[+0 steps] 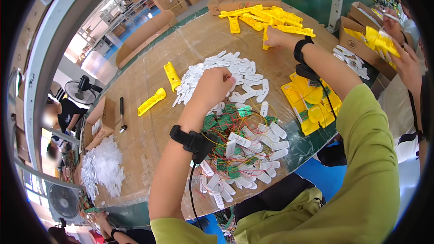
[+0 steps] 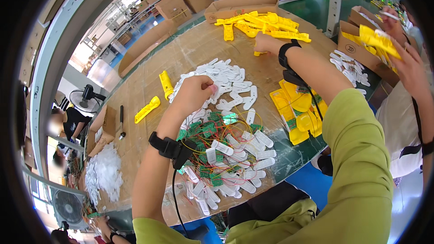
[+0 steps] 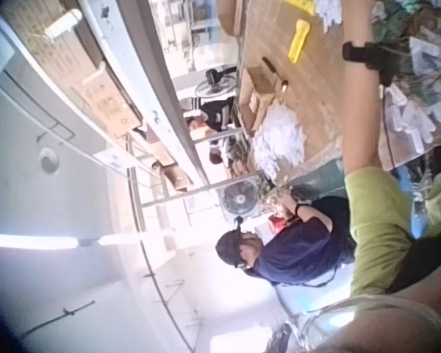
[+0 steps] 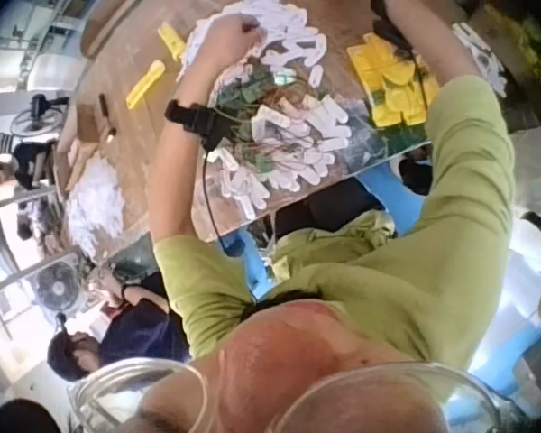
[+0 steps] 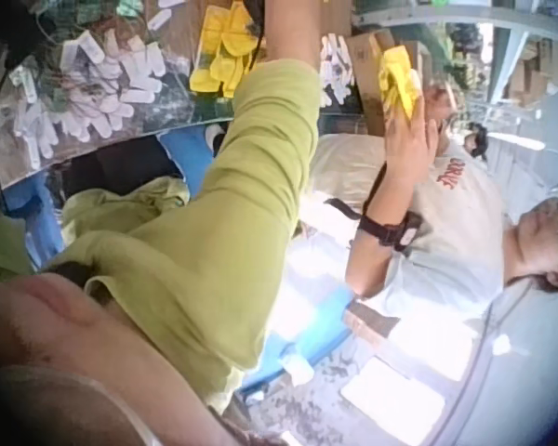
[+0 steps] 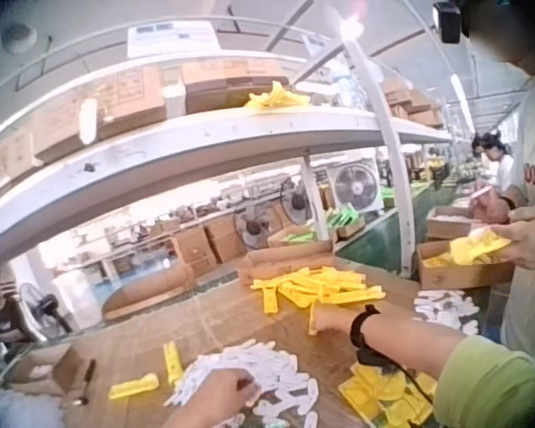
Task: The person picks up a yellow plastic shell, inserts a circuit board with wires, and presses a white plastic component into the shell. They then place the assembled unit onto a pile and repeat the process.
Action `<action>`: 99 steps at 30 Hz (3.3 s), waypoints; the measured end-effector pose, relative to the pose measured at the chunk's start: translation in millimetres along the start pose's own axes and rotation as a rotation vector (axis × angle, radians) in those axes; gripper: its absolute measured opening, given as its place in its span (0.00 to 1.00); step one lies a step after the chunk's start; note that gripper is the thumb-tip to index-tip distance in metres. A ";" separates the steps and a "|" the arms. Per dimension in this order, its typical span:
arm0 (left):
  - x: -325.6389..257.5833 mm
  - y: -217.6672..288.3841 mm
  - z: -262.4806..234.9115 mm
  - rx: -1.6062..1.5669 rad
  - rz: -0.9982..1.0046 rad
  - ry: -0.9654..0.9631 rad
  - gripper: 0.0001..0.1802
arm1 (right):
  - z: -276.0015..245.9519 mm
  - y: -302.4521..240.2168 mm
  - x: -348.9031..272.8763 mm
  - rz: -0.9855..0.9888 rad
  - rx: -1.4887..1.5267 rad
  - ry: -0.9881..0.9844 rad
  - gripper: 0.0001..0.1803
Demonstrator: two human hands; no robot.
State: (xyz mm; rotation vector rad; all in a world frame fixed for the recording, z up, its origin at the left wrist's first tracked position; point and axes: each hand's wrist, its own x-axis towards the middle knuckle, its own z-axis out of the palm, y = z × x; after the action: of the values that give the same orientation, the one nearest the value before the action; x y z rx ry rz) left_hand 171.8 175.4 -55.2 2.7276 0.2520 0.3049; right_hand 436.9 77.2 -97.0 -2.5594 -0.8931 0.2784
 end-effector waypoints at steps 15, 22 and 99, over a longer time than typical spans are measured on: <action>-21.9 11.8 -30.9 -0.828 -0.195 0.002 0.14 | -71.6 -15.3 -41.4 0.004 0.457 -0.326 0.20; -55.7 40.2 -49.9 -0.940 -0.055 0.137 0.14 | -101.8 -52.2 -144.5 -0.239 0.652 -0.466 0.15; -117.7 65.4 -49.1 -1.067 0.183 0.222 0.21 | 51.8 -120.5 -332.3 -0.611 0.775 -1.041 0.36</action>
State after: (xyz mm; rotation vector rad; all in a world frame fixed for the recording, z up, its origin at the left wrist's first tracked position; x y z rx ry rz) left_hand 55.4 107.8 -6.0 1.6583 -0.0979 0.5871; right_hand 97.2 -30.6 -72.8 -1.2428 -1.4511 1.4703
